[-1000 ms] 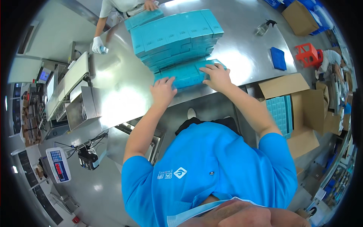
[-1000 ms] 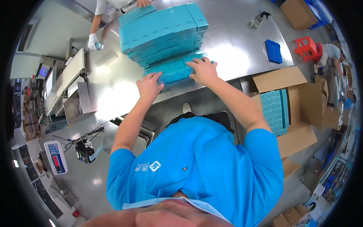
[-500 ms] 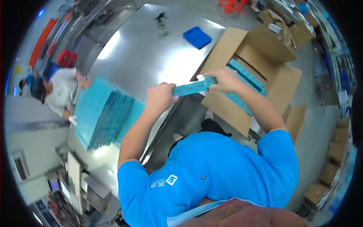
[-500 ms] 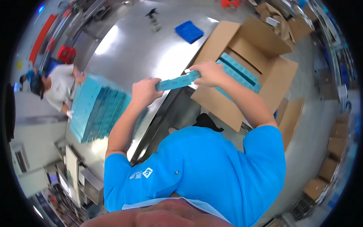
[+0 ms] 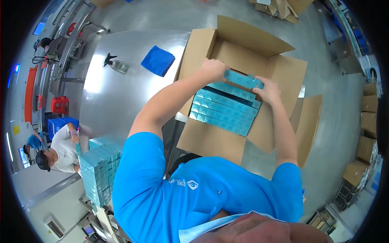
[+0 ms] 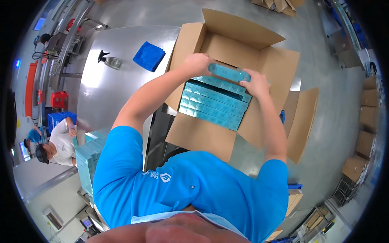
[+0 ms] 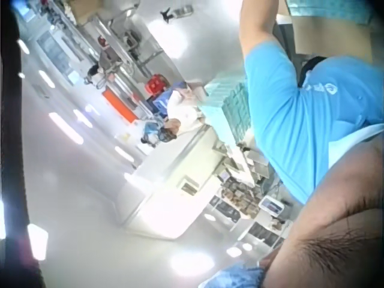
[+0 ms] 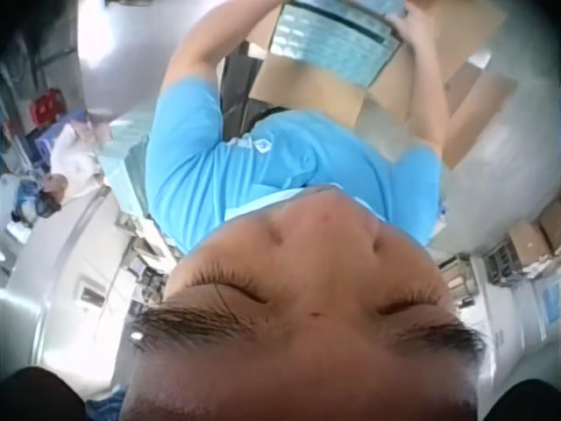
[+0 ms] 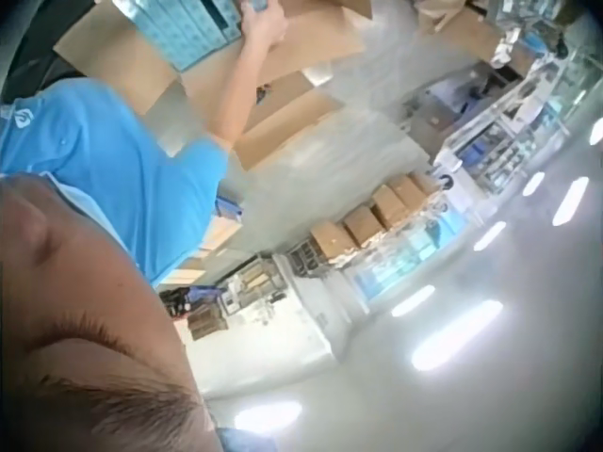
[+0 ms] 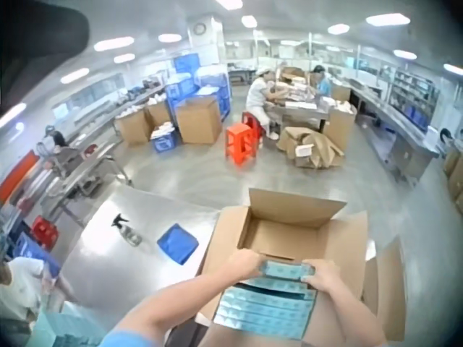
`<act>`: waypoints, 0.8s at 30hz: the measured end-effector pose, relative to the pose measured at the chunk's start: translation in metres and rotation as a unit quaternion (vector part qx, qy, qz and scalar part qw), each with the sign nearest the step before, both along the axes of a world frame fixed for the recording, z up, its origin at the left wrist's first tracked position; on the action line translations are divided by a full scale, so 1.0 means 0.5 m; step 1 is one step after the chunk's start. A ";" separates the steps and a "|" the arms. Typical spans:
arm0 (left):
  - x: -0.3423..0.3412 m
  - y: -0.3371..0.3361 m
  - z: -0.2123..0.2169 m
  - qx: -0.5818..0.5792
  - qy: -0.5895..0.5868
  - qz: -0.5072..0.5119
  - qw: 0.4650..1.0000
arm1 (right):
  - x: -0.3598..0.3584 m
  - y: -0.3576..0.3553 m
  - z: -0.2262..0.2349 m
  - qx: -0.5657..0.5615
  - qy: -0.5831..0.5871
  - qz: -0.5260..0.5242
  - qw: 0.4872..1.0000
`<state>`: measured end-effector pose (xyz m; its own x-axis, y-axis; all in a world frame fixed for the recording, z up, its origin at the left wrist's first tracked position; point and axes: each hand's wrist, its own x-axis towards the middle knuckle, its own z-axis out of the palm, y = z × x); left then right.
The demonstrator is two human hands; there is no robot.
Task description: Packing stacks of blue products into a large cardboard box and sealing it with tape.
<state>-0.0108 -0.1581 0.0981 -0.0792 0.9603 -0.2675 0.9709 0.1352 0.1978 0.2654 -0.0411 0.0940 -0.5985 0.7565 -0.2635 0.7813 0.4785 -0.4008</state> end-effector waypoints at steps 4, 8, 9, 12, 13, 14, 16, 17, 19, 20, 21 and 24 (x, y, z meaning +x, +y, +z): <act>-0.021 0.025 -0.154 -0.080 -0.031 -0.016 0.996 | -0.011 0.030 -0.158 -0.110 -0.082 0.009 0.990; 0.005 0.022 -0.208 -0.164 -0.008 -0.036 0.986 | -0.044 0.009 -0.240 -0.133 -0.160 0.067 0.976; 0.014 0.019 -0.218 -0.162 0.045 -0.047 0.985 | -0.053 0.003 -0.237 -0.136 -0.161 0.069 0.975; 0.015 0.008 -0.259 -0.135 -0.011 0.008 0.991 | -0.067 -0.020 -0.227 -0.112 -0.198 0.059 0.972; 0.015 -0.013 -0.276 -0.135 -0.013 0.016 0.991 | -0.068 -0.023 -0.223 -0.105 -0.184 0.057 0.976; 0.017 -0.037 -0.301 -0.042 0.012 0.012 0.999 | -0.069 -0.023 -0.220 -0.098 -0.170 0.054 0.979; 0.030 -0.082 -0.304 0.051 0.034 0.011 0.998 | -0.055 -0.026 -0.232 -0.079 -0.162 0.046 0.983; 0.045 -0.107 -0.289 0.106 -0.011 0.022 0.994 | -0.039 -0.030 -0.240 -0.062 -0.152 0.029 0.986; 0.070 -0.191 -0.262 0.161 -0.054 0.046 0.984 | -0.019 -0.041 -0.253 -0.038 -0.143 0.017 0.989; 0.076 -0.252 -0.245 0.193 -0.097 0.094 0.972 | -0.024 -0.052 -0.253 -0.016 -0.128 0.006 0.992; 0.079 -0.318 -0.234 0.226 -0.139 0.144 0.953 | -0.039 -0.071 -0.248 -0.013 -0.127 0.024 0.992; 0.084 -0.569 -0.200 0.228 -0.113 0.276 0.927 | -0.090 -0.163 -0.229 0.060 -0.118 0.053 0.990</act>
